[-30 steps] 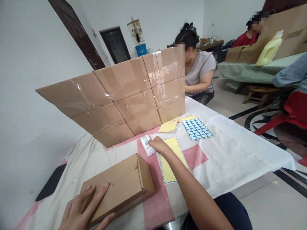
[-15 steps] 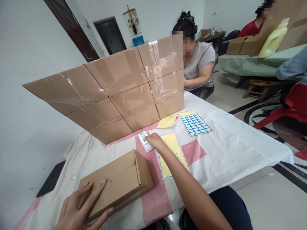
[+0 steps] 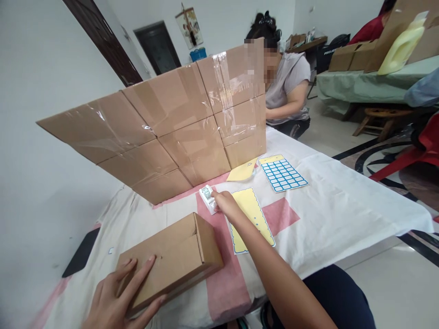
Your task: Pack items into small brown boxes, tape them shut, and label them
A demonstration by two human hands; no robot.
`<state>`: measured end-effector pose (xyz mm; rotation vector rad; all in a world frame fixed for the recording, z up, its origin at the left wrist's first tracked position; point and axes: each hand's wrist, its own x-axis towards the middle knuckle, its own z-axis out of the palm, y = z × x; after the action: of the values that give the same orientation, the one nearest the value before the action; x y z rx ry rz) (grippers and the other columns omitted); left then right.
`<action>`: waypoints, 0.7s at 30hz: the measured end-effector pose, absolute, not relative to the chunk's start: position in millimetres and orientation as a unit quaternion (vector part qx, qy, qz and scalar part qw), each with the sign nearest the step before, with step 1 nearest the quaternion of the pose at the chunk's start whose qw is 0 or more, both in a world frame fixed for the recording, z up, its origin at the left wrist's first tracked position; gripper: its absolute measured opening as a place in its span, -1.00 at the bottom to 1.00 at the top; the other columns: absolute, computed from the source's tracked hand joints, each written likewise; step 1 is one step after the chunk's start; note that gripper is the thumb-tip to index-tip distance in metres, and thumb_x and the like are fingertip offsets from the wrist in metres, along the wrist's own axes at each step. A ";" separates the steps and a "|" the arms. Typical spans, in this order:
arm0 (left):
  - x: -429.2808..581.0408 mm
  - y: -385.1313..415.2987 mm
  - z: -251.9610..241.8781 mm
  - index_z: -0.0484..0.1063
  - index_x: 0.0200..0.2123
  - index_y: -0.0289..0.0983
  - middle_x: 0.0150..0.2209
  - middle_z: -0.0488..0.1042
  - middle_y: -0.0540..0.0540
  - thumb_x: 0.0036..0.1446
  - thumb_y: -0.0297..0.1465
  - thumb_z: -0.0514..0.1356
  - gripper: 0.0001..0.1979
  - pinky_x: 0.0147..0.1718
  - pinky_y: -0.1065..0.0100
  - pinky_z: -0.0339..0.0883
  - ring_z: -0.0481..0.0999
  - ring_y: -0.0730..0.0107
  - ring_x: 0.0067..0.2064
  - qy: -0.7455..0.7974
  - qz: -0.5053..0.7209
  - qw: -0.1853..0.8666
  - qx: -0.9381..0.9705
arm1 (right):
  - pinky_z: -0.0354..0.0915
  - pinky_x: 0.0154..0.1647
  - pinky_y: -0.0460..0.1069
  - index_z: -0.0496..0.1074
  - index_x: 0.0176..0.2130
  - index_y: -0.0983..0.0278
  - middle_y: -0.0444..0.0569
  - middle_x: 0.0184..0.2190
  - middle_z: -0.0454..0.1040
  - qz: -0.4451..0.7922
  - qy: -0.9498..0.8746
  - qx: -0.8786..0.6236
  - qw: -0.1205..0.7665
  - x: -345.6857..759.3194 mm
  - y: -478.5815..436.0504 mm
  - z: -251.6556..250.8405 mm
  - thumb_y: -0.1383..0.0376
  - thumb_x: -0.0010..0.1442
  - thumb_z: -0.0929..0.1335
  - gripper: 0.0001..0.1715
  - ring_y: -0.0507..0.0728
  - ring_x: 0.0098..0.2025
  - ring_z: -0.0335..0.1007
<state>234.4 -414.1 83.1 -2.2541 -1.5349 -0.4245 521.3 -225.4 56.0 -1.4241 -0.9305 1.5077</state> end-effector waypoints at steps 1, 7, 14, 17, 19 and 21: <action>232.5 -413.1 82.5 0.19 0.35 0.12 0.10 0.35 -0.19 0.20 -0.04 0.23 -0.33 0.00 0.07 0.45 0.43 0.01 0.11 -0.538 -0.147 0.197 -0.806 | 0.37 -0.43 -0.09 0.32 -0.54 0.29 -0.10 -0.63 0.35 0.601 -0.370 -0.567 0.424 521.5 -226.9 56.2 0.29 0.26 0.28 -0.67 0.05 -0.53 0.38; 230.9 -413.3 83.4 0.09 0.40 0.13 0.11 0.36 -0.20 0.20 -0.03 0.23 -0.27 -0.03 0.12 0.46 0.44 0.04 0.10 -0.537 -0.138 0.211 -0.805 | 0.36 -0.46 -0.12 0.39 -0.48 0.34 0.00 -0.55 0.48 0.593 -0.388 -0.575 0.409 522.3 -234.7 58.6 0.37 0.24 0.30 -0.75 0.05 -0.50 0.46; 234.3 -412.7 86.7 0.02 0.43 0.07 0.10 0.34 -0.23 0.22 -0.02 0.20 -0.23 -0.03 0.11 0.45 0.45 0.03 0.09 -0.522 -0.140 0.224 -0.811 | 0.12 -0.68 -0.11 0.39 -0.31 0.30 -0.13 -0.56 0.47 0.553 -0.444 -0.576 0.406 523.5 -242.2 58.0 0.36 0.21 0.33 -0.96 -0.01 -0.71 0.26; 233.8 -411.9 87.1 0.01 0.43 0.08 0.09 0.34 -0.22 0.22 -0.02 0.20 -0.23 -0.03 0.11 0.46 0.46 0.04 0.07 -0.518 -0.138 0.228 -0.813 | 0.16 -0.55 -0.13 0.47 -0.08 0.24 -0.25 -0.58 0.43 0.488 -0.565 -0.527 0.406 520.2 -246.1 56.2 0.46 0.11 0.34 -0.65 -0.01 -0.64 0.25; 233.5 -412.1 87.5 0.00 0.43 0.08 0.08 0.34 -0.23 0.22 -0.02 0.20 -0.22 -0.05 0.11 0.47 0.46 0.03 0.06 -0.516 -0.133 0.230 -0.814 | 0.20 -0.42 -0.11 0.52 -0.05 0.23 -0.22 -0.55 0.46 0.407 -0.652 -0.509 0.388 517.2 -246.9 54.3 0.49 0.08 0.33 -0.56 0.01 -0.54 0.33; 233.7 -412.4 88.0 -0.03 0.44 0.08 0.08 0.34 -0.24 0.22 -0.04 0.20 -0.21 -0.07 0.10 0.48 0.46 0.02 0.06 -0.518 -0.132 0.233 -0.812 | 0.21 -0.35 -0.09 0.58 -0.15 0.24 -0.14 -0.50 0.51 0.343 -0.682 -0.521 0.382 515.0 -246.4 52.8 0.47 0.11 0.33 -0.66 0.04 -0.46 0.38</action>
<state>233.7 -412.4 88.0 -2.2312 -1.4223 -0.3636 515.0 -246.4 52.8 -1.3297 -1.7404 0.8749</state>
